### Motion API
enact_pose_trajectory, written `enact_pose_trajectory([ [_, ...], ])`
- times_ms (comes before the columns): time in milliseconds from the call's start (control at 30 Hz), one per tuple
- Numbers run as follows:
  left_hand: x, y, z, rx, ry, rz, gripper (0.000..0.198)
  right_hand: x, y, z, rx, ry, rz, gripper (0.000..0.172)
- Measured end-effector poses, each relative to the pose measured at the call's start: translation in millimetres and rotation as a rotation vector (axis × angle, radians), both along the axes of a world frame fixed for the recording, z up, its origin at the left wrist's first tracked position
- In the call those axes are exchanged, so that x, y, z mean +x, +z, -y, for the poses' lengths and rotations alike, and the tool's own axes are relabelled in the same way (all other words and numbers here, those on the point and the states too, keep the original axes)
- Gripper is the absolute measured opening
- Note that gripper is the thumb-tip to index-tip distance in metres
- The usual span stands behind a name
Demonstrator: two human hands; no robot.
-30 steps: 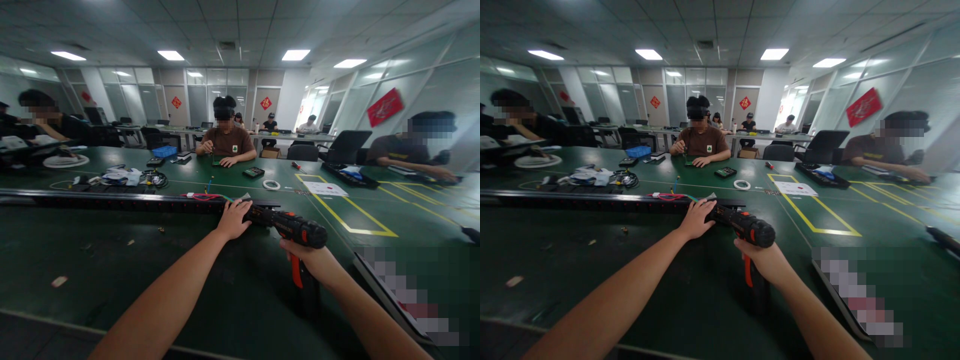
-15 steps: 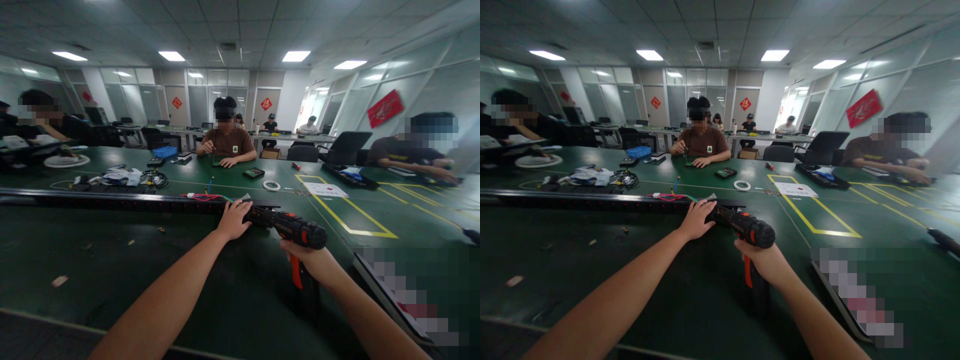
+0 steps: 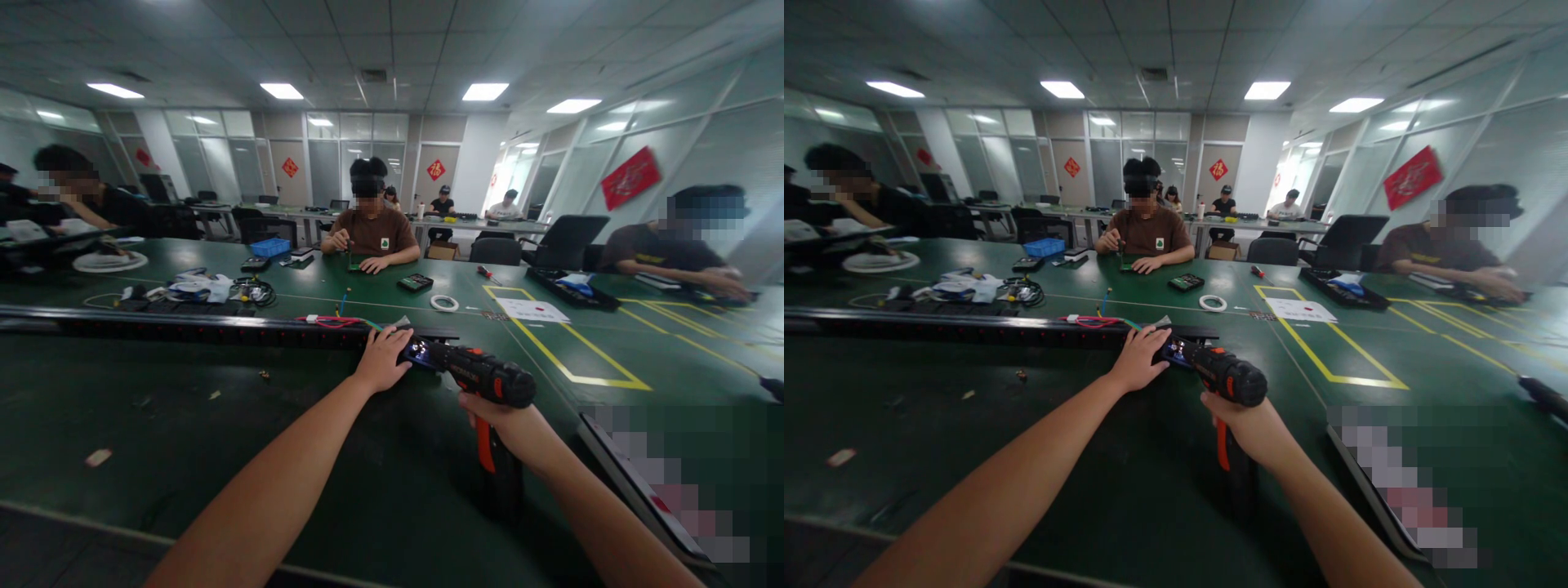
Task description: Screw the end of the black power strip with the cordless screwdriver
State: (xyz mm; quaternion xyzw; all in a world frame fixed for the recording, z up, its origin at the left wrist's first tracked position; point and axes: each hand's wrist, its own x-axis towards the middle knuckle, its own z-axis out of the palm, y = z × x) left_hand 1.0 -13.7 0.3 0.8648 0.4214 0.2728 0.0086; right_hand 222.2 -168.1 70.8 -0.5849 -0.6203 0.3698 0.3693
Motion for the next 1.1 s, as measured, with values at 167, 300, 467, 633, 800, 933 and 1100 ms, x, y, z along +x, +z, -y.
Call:
enact_pose_trajectory([
  [167,-0.1,0.6,0.4,-0.005,0.0,-0.009,0.072,0.4,-0.7,0.0,-0.006,0.006,0.022,0.029],
  [300,-0.2,0.6,0.0,0.004,-0.002,-0.007,0.072,-0.7,-0.1,0.9,-0.004,-0.002,0.035,0.028],
  [467,-0.4,0.4,-0.2,0.003,0.003,-0.008,0.07,-1.6,0.0,0.9,-0.003,-0.007,0.008,0.03],
  [633,-0.4,0.9,0.4,-0.008,0.003,-0.003,0.071,-0.3,-0.8,-0.4,0.004,-0.012,0.021,0.031],
  [800,0.0,-0.3,-0.2,0.002,0.002,0.002,0.07,0.0,-1.7,-0.5,0.011,-0.006,0.031,0.029],
  [933,-0.1,-0.9,-0.4,0.002,0.002,0.003,0.07,1.3,-3.2,-0.6,-0.011,-0.019,0.044,0.03],
  [1100,-0.7,1.4,1.1,-0.005,0.006,-0.009,0.07,2.5,-4.2,-1.5,-0.014,-0.008,0.034,0.03],
])
